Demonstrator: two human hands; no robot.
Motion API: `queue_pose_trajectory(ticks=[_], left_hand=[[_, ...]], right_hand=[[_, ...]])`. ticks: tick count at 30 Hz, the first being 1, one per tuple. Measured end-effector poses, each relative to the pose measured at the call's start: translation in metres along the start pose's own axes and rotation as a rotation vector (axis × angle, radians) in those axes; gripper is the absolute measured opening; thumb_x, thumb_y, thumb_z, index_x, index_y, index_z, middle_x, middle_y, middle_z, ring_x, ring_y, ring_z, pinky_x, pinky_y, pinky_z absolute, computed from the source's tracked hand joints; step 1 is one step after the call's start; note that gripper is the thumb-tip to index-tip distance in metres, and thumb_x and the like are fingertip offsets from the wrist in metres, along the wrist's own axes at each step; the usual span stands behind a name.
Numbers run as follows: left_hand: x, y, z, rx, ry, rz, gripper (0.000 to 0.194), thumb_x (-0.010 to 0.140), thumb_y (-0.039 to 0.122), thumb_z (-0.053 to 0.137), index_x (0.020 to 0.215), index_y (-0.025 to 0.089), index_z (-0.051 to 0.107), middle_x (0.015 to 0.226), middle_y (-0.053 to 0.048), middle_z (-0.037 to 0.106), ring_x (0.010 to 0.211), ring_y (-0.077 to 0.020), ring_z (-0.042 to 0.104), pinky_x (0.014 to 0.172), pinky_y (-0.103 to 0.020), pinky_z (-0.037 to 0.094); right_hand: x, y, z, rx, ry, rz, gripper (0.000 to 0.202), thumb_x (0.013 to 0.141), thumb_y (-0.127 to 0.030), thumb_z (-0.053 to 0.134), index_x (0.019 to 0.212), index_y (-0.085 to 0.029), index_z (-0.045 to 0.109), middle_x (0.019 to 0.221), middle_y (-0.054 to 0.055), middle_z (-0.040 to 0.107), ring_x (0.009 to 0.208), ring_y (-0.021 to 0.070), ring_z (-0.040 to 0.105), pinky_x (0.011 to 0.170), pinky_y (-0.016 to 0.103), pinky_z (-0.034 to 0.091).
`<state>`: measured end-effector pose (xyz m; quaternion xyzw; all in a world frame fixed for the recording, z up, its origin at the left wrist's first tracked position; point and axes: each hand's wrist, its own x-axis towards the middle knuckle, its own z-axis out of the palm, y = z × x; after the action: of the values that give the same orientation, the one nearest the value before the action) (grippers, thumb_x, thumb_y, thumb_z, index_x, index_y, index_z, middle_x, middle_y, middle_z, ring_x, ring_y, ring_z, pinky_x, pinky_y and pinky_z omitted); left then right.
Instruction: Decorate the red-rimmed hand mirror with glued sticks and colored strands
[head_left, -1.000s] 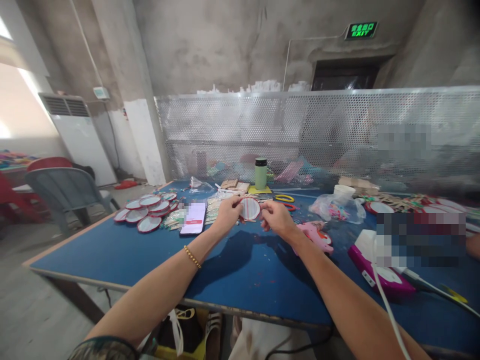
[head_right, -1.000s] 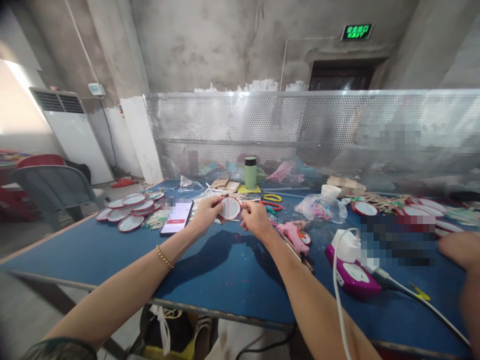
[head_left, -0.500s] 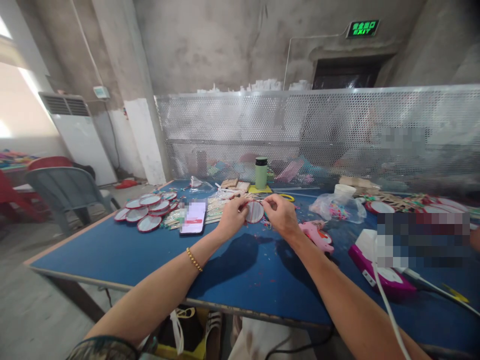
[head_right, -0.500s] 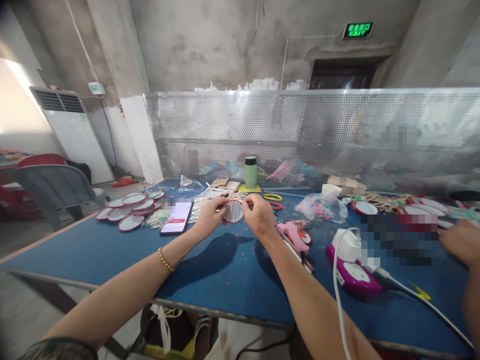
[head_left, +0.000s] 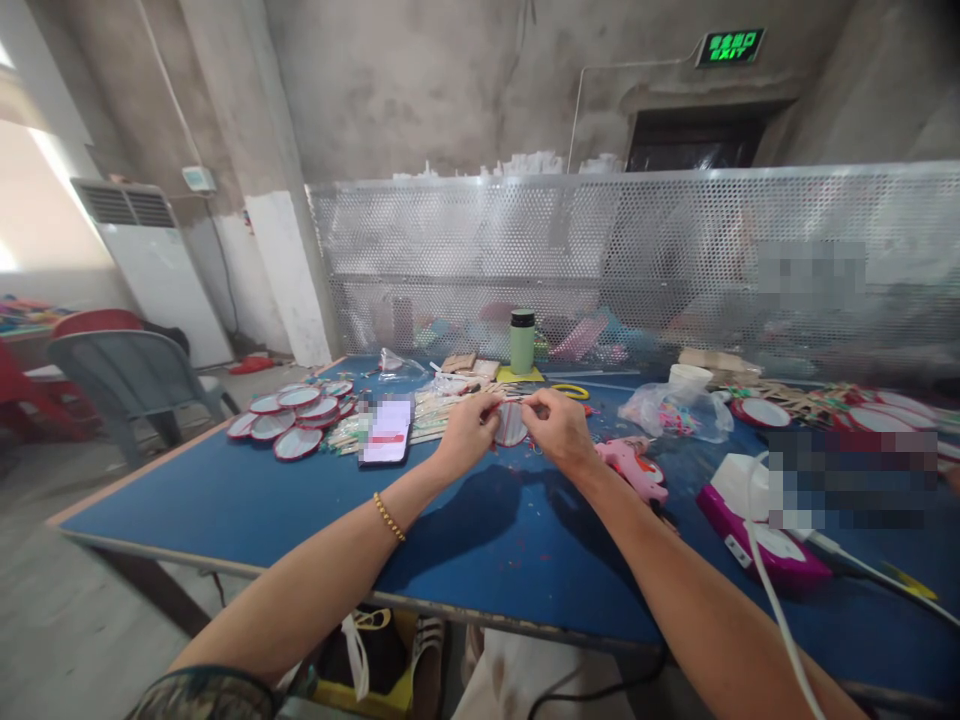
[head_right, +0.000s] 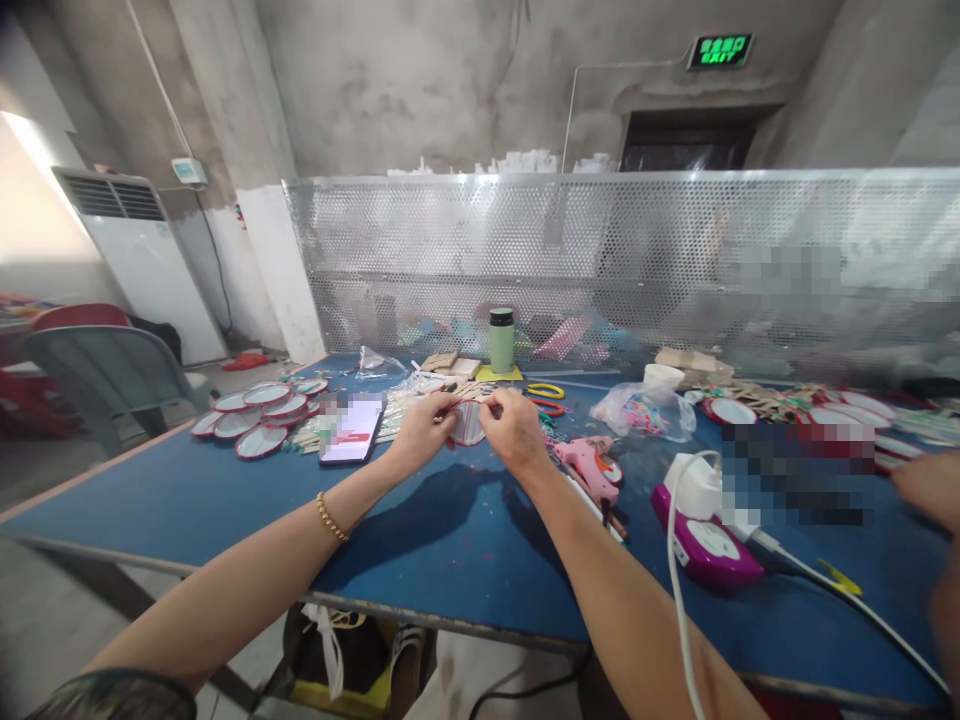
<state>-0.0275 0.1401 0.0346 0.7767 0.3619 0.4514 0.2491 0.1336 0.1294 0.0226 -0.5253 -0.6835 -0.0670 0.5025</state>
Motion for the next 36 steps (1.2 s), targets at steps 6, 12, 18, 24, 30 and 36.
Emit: queue_pose_trajectory(ticks=[6,12,18,24,30,36], left_hand=[[-0.001,-0.001,0.0,0.012,-0.031,-0.006,0.025,0.075,0.005,0.044,0.086,0.013,0.066,0.068,0.002,0.06,0.045,-0.0077,0.053,0.044,-0.018,0.042],[-0.001,-0.001,0.0,0.013,-0.033,-0.012,0.023,0.076,0.005,0.044,0.084,0.013,0.065,0.068,0.002,0.059,0.045,-0.0076,0.054,0.044,-0.018,0.042],[0.0,-0.002,0.0,0.013,-0.028,-0.007,0.023,0.075,0.004,0.045,0.083,0.012,0.065,0.067,0.002,0.058,0.044,-0.0076,0.054,0.044,-0.018,0.042],[0.002,-0.004,0.0,-0.051,-0.039,-0.035,0.027,0.075,0.004,0.044,0.087,0.012,0.067,0.067,0.001,0.059,0.046,-0.0088,0.054,0.041,-0.018,0.044],[0.003,-0.005,0.0,-0.06,-0.044,-0.024,0.027,0.076,0.003,0.045,0.088,0.012,0.068,0.066,0.002,0.058,0.044,-0.008,0.053,0.04,-0.017,0.044],[0.003,-0.006,0.0,-0.098,-0.057,-0.033,0.028,0.077,0.002,0.045,0.089,0.012,0.069,0.064,0.002,0.058,0.044,-0.0076,0.054,0.04,-0.016,0.044]], right_hand=[[0.0,0.001,0.002,0.012,0.009,-0.003,0.011,0.072,-0.017,0.055,0.064,-0.02,0.061,0.064,0.002,0.062,0.059,0.0157,0.056,0.061,0.025,0.042],[-0.001,0.0,0.001,0.034,-0.001,0.009,0.012,0.072,-0.016,0.054,0.063,-0.02,0.061,0.063,0.002,0.061,0.059,0.0161,0.056,0.06,0.026,0.042],[-0.001,-0.001,0.0,0.068,-0.013,0.049,0.011,0.072,-0.017,0.055,0.064,-0.02,0.062,0.064,0.003,0.063,0.06,0.0171,0.058,0.061,0.027,0.044],[0.001,-0.006,-0.008,0.193,-0.098,0.153,0.02,0.081,-0.024,0.049,0.074,-0.018,0.067,0.055,0.001,0.063,0.047,0.0158,0.06,0.049,0.025,0.047],[0.002,-0.011,-0.014,0.435,-0.212,0.334,0.023,0.078,-0.033,0.053,0.081,-0.017,0.071,0.047,-0.001,0.059,0.038,0.0158,0.057,0.038,0.024,0.047],[0.002,-0.009,-0.011,0.509,-0.197,0.373,0.022,0.074,-0.033,0.057,0.079,-0.016,0.07,0.044,-0.003,0.056,0.036,0.0143,0.055,0.037,0.024,0.047]])
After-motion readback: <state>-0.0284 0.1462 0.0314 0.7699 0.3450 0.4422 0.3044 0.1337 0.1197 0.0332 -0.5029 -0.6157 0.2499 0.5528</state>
